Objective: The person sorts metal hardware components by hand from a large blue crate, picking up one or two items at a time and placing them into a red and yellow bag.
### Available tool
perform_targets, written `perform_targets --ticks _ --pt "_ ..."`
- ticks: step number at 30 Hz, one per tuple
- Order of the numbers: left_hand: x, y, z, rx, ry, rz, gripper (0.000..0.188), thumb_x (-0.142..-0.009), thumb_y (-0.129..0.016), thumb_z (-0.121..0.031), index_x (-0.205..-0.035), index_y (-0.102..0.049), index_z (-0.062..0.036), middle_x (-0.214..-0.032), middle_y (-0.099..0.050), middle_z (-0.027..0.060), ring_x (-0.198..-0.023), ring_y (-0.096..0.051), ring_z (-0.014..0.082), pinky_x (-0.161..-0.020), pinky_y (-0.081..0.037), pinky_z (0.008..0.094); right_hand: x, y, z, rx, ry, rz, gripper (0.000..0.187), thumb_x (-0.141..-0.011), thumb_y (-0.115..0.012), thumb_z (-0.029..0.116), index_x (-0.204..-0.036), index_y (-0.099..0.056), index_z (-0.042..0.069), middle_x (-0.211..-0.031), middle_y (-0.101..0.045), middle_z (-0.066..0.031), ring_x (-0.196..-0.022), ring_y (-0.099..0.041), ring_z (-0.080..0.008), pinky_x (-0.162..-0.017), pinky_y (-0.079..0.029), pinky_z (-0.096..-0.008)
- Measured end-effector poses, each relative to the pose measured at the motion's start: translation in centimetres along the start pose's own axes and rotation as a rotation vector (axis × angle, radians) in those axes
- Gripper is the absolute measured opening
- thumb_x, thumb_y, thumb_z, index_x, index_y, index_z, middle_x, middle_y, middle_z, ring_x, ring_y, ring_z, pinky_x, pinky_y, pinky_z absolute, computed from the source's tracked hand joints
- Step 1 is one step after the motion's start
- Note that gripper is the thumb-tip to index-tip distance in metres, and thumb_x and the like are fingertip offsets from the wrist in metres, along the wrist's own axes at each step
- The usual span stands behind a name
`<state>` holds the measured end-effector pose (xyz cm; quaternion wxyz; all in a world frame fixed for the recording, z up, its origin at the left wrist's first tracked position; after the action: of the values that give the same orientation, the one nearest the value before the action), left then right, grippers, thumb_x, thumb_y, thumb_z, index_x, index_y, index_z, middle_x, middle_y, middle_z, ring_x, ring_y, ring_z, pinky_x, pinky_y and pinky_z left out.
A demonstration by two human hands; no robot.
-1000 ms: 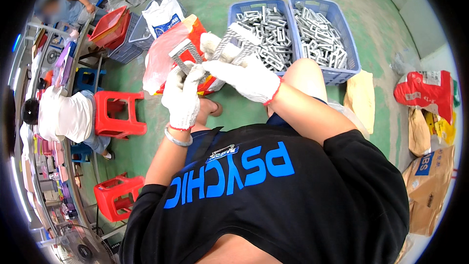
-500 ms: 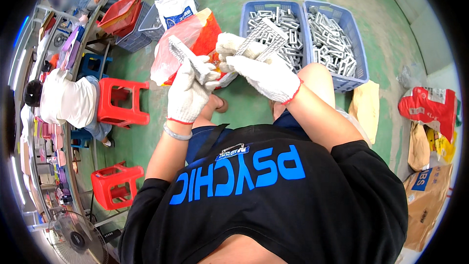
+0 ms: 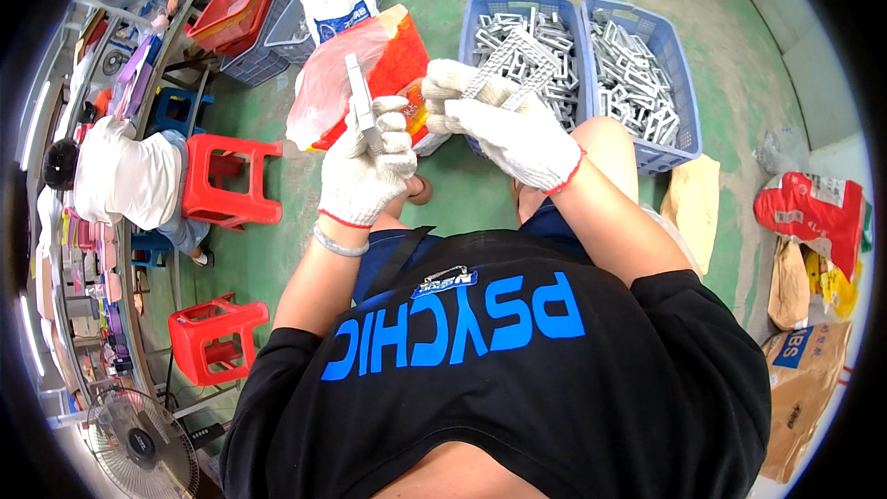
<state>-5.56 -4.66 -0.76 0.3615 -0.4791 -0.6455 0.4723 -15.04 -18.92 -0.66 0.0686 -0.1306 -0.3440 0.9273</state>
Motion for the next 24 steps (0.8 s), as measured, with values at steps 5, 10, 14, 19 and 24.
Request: perform_targets --ticks 5,10,14,19,24 --pt "0.1 0.1 0.1 0.009 0.009 0.001 0.05 -0.101 -0.052 -0.031 -0.133 -0.042 0.006 -0.093 -0.05 0.0021 -0.077 -0.051 0.0113 -0.063 -0.045 0.0258 0.0 0.1 0.1 -0.003 -0.005 0.012 0.048 -0.095 -0.058 0.006 -0.141 -0.046 -0.004 -0.13 -0.06 -0.0144 -0.117 -0.059 -0.0222 -0.1 -0.049 -0.0375" --pt "0.2 0.7 -0.1 0.052 0.003 0.005 0.048 -0.102 -0.051 -0.029 -0.132 -0.044 0.0059 -0.09 -0.051 0.0021 -0.074 -0.051 0.0111 -0.062 -0.045 0.0256 0.1 0.2 -0.1 -0.009 -0.027 0.008 0.049 -0.095 -0.059 0.007 -0.141 -0.045 -0.004 -0.128 -0.061 -0.0152 -0.114 -0.061 -0.0229 -0.097 -0.051 -0.0377" --pt "0.3 1.4 -0.5 0.027 -0.022 -0.056 0.046 -0.101 -0.051 -0.029 -0.131 -0.046 0.0062 -0.088 -0.052 0.0003 -0.072 -0.052 0.0104 -0.06 -0.045 0.0247 0.3 0.2 0.1 -0.01 -0.07 0.033 0.048 -0.095 -0.06 0.009 -0.14 -0.046 -0.004 -0.118 -0.064 -0.015 -0.104 -0.065 -0.0235 -0.088 -0.056 -0.0388" --pt "-0.5 2.6 -3.1 -0.027 -0.116 -0.193 0.049 -0.1 -0.054 -0.033 -0.128 -0.048 0.0069 -0.089 -0.053 0.0004 -0.073 -0.053 0.01 -0.06 -0.046 0.0234 0.9 0.0 0.5 0.087 -0.18 -0.104 0.038 -0.093 -0.063 0.011 -0.128 -0.057 -0.003 -0.098 -0.068 -0.012 -0.083 -0.069 -0.0216 -0.067 -0.059 -0.0343" --pt "-3.7 8.0 -12.2 -0.303 -0.363 -0.56 0.033 -0.099 -0.058 -0.029 -0.116 -0.054 -0.0015 -0.103 -0.062 0.0131 -0.084 -0.062 0.0257 -0.069 -0.056 0.0316 1.0 0.7 0.1 0.153 -0.259 -0.139 0.035 -0.09 -0.068 0.017 -0.121 -0.063 0.001 -0.091 -0.068 -0.01 -0.069 -0.067 -0.0175 -0.057 -0.056 -0.0292"
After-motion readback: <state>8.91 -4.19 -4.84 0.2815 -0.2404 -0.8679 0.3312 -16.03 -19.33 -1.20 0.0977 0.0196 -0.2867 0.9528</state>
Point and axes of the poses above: each hand's wrist, its own x-axis away from the middle knuckle, its own y-axis out of the back of the hand, z = x × y, the point moved 5 cm from there along -x, towards the middle knuckle
